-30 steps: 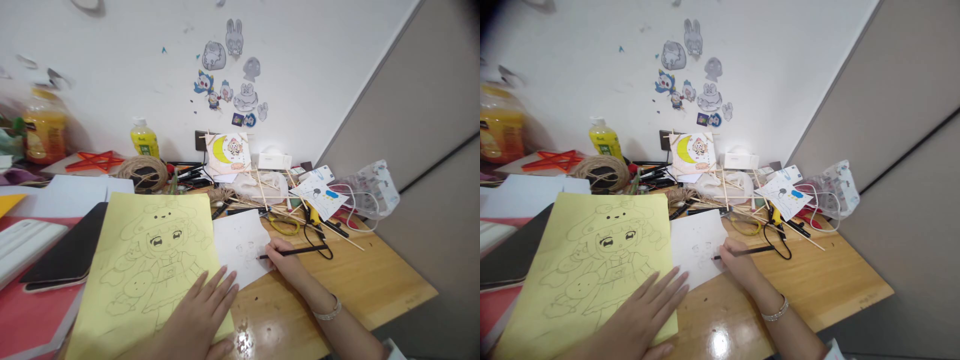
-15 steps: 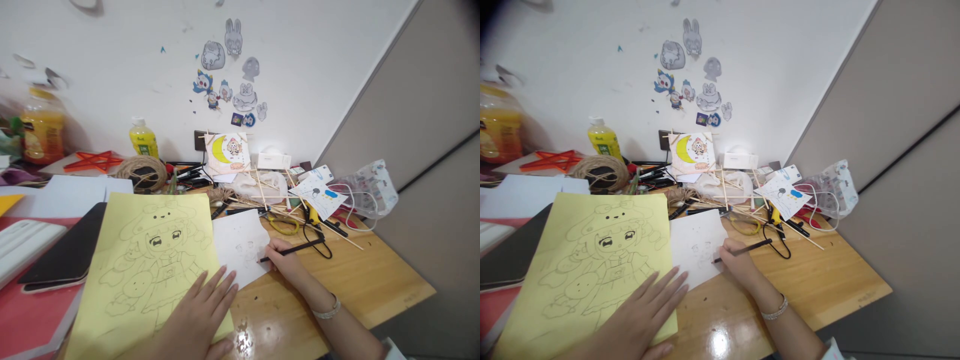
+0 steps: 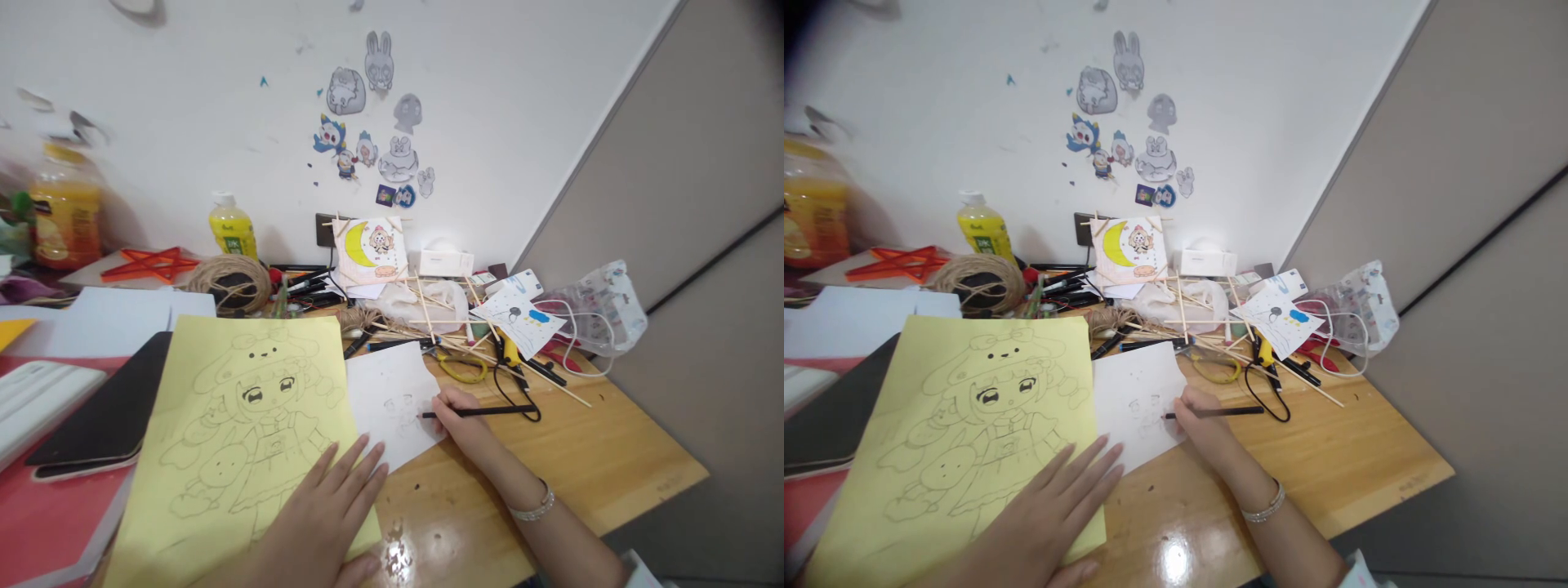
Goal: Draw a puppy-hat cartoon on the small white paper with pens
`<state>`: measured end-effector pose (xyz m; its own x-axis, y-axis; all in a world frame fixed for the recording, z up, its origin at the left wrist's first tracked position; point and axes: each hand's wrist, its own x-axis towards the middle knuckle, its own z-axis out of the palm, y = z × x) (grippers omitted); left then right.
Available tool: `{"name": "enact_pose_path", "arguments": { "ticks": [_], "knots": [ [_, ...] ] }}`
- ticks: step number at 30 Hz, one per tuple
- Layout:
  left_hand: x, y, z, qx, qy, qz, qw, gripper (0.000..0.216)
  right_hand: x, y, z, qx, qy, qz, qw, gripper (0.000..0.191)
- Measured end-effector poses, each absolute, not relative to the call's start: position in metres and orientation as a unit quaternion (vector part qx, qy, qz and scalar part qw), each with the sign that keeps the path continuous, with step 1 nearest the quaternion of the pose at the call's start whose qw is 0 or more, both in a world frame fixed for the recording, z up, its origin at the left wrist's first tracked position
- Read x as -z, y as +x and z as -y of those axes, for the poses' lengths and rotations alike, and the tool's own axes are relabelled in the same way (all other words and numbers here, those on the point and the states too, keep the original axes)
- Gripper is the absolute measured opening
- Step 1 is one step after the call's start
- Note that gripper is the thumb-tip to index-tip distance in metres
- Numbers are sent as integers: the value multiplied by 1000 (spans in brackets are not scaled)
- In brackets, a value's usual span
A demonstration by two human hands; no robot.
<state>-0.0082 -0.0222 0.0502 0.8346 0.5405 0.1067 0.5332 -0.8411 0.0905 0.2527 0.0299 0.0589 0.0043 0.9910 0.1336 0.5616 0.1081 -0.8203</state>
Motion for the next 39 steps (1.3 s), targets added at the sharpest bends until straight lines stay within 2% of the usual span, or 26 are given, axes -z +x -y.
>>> {"name": "enact_pose_path", "arguments": {
  "ticks": [9,24,32,37,39],
  "knots": [
    [-43,-2,28,-89,944,-317,10,63,-58,252,-30,-285,-607,638,380,30],
    [-48,-7,23,-81,952,-292,46,68,-52,252,-32,-308,-591,615,422,28],
    [-56,-7,20,-58,953,-286,77,71,-49,253,-32,-359,-586,590,423,27],
    [-65,-3,22,-10,953,-289,86,76,-50,259,-30,-316,-573,620,434,33],
    [-60,-3,22,-23,956,-284,70,75,-49,262,-33,-292,-541,659,432,27]
  ]
}}
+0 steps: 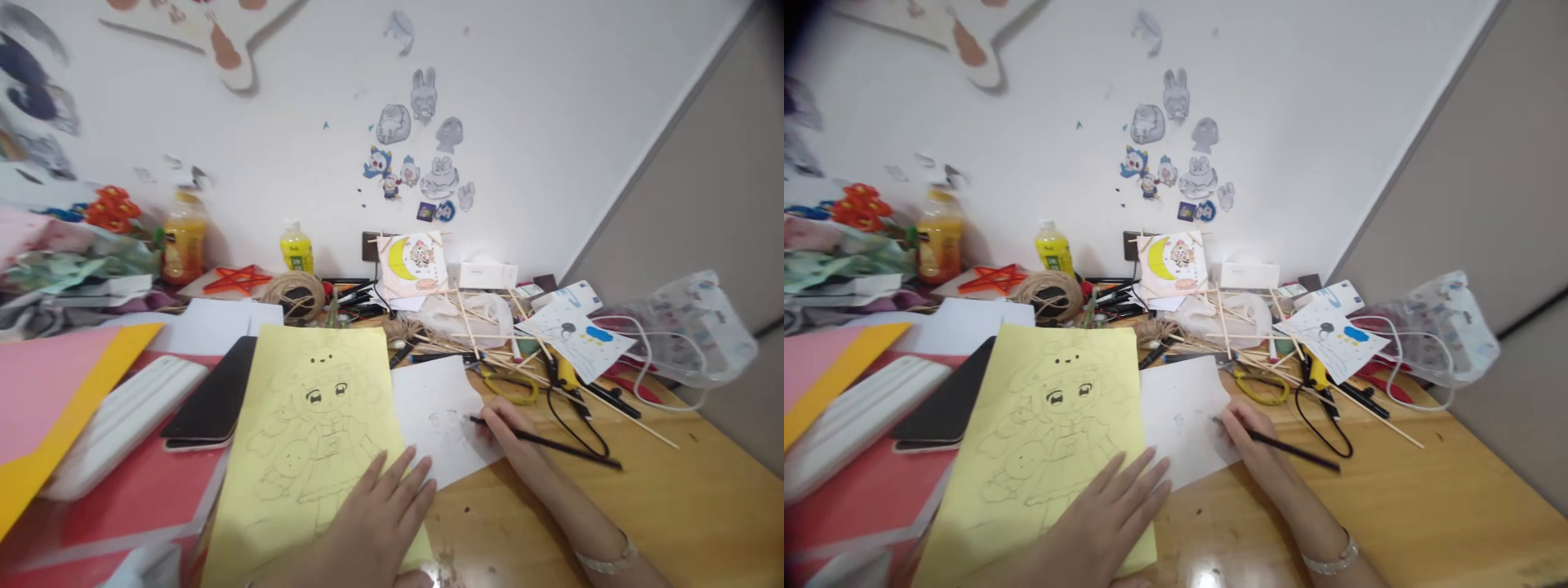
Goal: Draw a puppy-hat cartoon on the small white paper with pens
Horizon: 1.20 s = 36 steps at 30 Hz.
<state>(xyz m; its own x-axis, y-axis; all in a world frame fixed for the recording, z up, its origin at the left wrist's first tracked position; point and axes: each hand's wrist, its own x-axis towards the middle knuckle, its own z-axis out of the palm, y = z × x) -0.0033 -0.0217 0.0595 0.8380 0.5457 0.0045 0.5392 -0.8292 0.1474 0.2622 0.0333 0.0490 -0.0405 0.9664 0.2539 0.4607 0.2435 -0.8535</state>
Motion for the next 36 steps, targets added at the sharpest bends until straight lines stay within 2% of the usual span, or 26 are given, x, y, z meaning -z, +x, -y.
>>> {"name": "enact_pose_path", "arguments": {
  "ticks": [4,6,9,12,15,19,23,27,36],
  "knots": [
    [-38,-5,18,-69,964,-256,30,66,-38,267,-45,-201,-473,780,356,14],
    [-35,-5,17,-89,965,-247,23,66,-30,268,-51,-167,-455,815,316,21],
    [-45,-5,19,-92,962,-256,35,63,-25,269,-57,-153,-443,830,301,32],
    [-58,-6,23,-78,956,-279,42,66,-33,268,-58,-146,-432,833,315,28],
    [-59,-7,25,-80,952,-289,54,73,-47,263,-52,-133,-443,802,378,21],
    [-50,-7,23,-101,950,-291,58,76,-57,250,-34,-192,-535,698,436,26],
    [-46,-6,21,-95,952,-284,58,77,-53,241,-25,-251,-580,665,398,23],
    [-46,-4,23,-97,947,-300,59,72,-51,239,-25,-235,-590,676,374,35],
    [-46,-5,23,-109,945,-298,81,69,-51,237,-24,-215,-585,696,356,34]
  ]
}}
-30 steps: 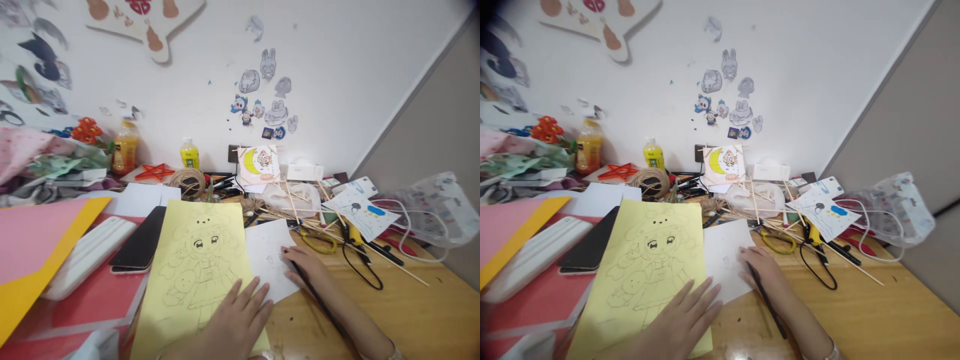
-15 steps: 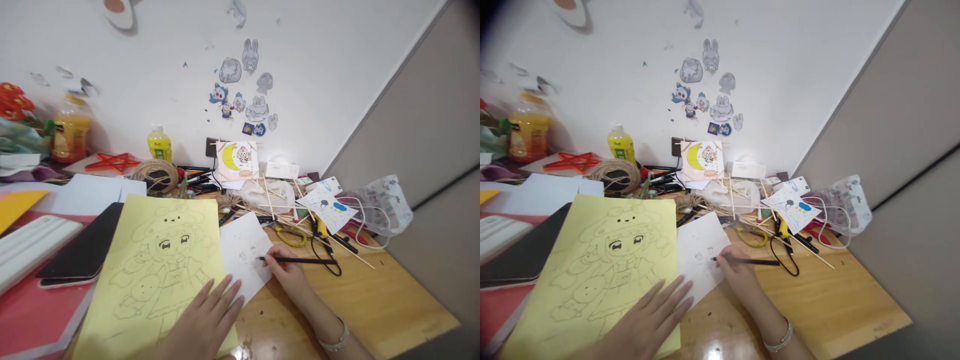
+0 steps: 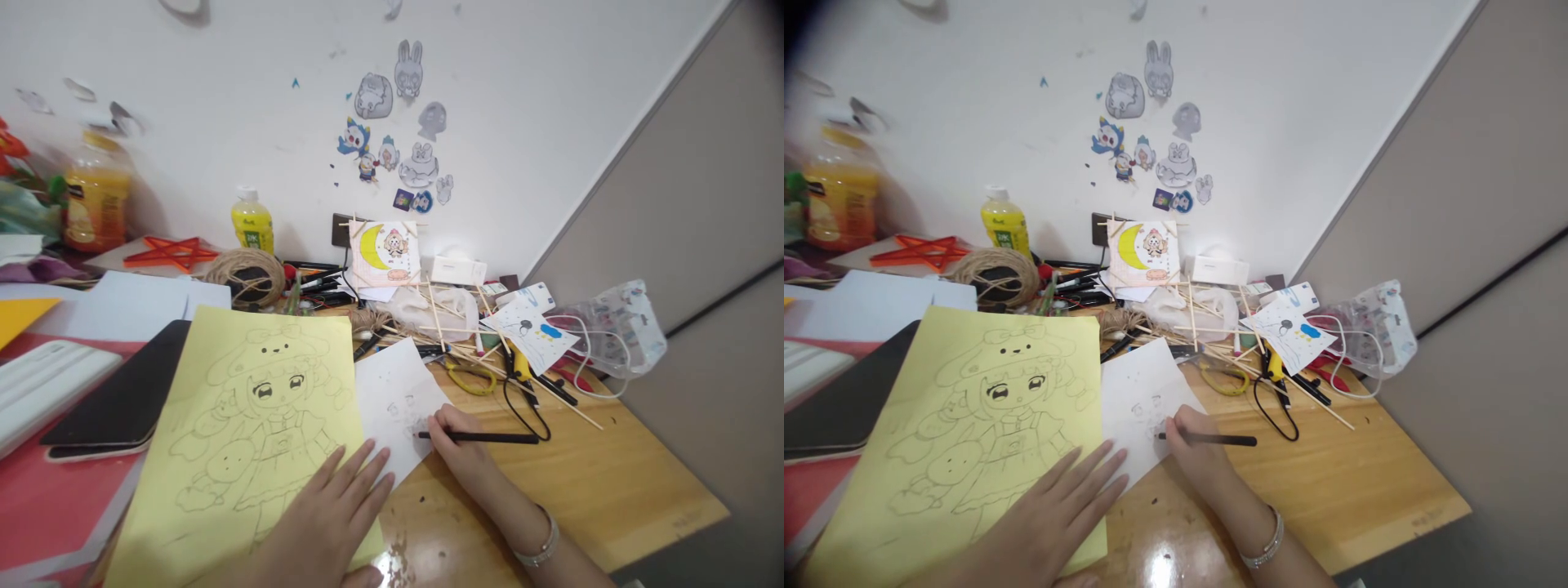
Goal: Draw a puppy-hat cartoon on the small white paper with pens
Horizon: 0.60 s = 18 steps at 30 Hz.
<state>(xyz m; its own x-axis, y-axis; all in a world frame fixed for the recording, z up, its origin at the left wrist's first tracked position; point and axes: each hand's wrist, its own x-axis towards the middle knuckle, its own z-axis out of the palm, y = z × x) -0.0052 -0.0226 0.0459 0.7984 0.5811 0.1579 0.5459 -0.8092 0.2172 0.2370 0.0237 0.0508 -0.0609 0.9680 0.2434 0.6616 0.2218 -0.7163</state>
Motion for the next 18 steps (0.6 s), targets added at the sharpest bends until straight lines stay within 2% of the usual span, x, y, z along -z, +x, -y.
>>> {"name": "enact_pose_path", "arguments": {
  "ticks": [10,18],
  "knots": [
    [-51,-7,21,-101,947,-287,100,69,-50,241,-23,-215,-590,698,343,33],
    [-51,-7,22,-88,952,-284,72,69,-52,242,-24,-206,-602,677,370,34]
  ]
}}
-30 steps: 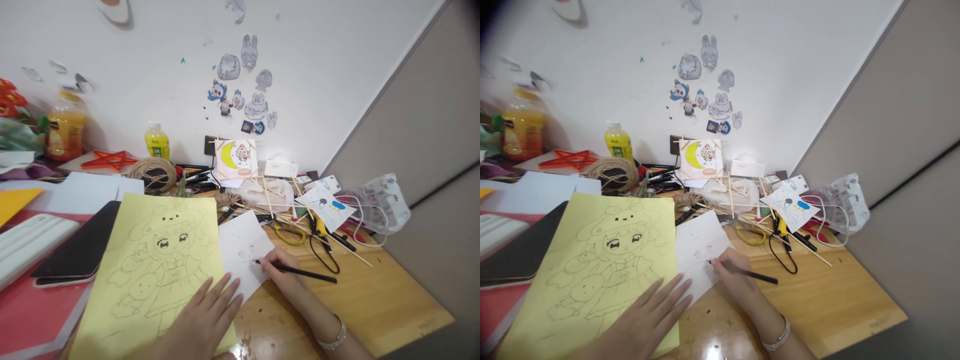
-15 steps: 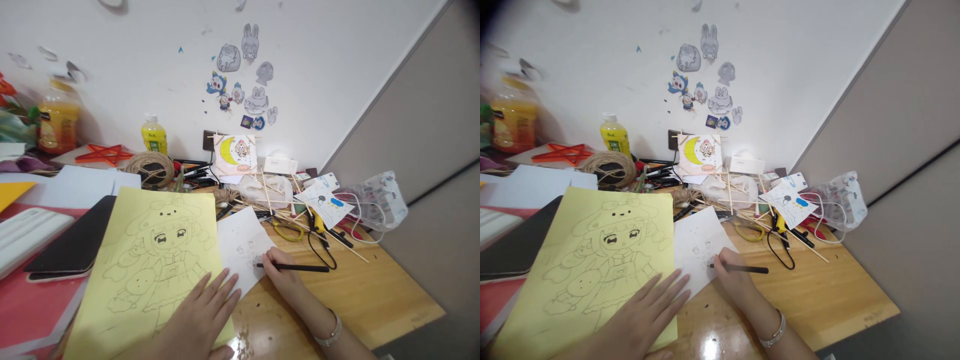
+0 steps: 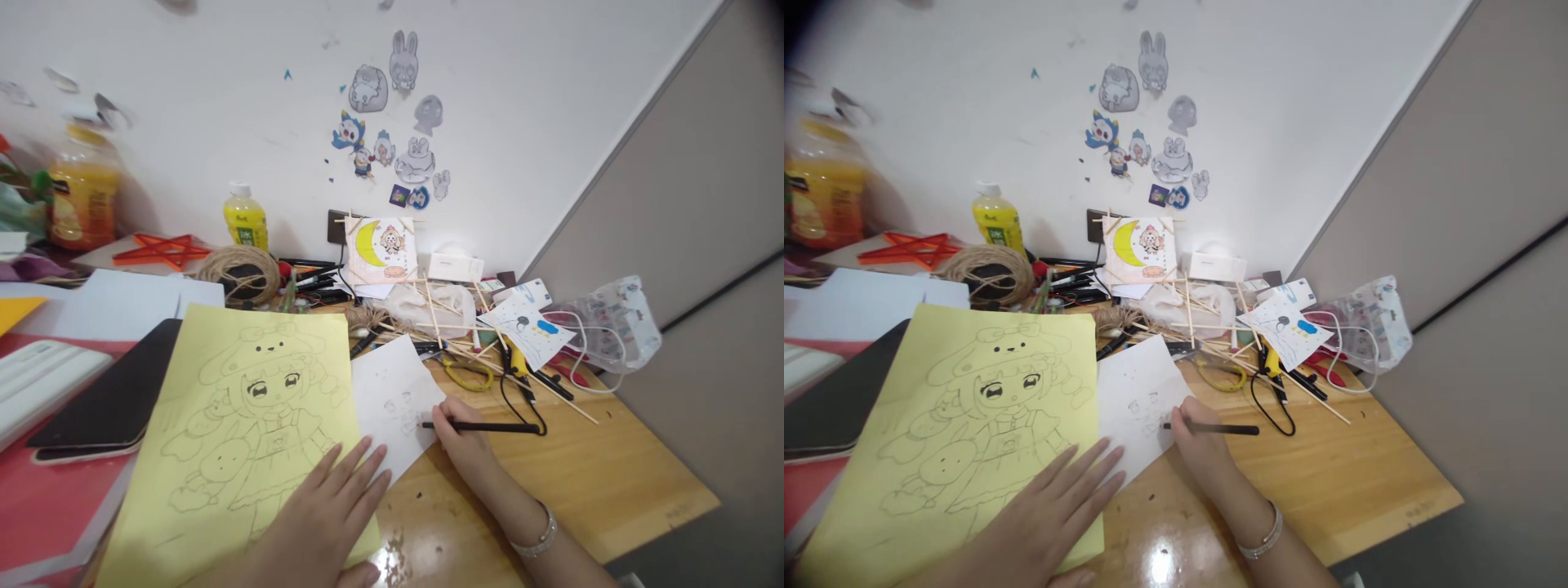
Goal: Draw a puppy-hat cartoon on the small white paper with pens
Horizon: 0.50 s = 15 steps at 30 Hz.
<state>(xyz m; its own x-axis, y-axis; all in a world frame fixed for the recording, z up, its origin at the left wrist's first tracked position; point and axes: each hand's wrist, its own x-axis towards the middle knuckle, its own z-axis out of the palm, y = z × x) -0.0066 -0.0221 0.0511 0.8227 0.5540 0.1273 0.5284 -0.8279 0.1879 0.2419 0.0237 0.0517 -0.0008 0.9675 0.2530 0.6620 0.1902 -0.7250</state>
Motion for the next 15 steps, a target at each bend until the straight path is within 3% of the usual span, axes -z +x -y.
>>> {"name": "enact_pose_path", "arguments": {
  "ticks": [8,15],
  "knots": [
    [-52,-5,20,-71,951,-290,85,69,-51,243,-25,-179,-618,655,396,35],
    [-70,-1,23,-35,949,-298,95,73,-53,245,-22,-313,-541,642,445,26]
  ]
}}
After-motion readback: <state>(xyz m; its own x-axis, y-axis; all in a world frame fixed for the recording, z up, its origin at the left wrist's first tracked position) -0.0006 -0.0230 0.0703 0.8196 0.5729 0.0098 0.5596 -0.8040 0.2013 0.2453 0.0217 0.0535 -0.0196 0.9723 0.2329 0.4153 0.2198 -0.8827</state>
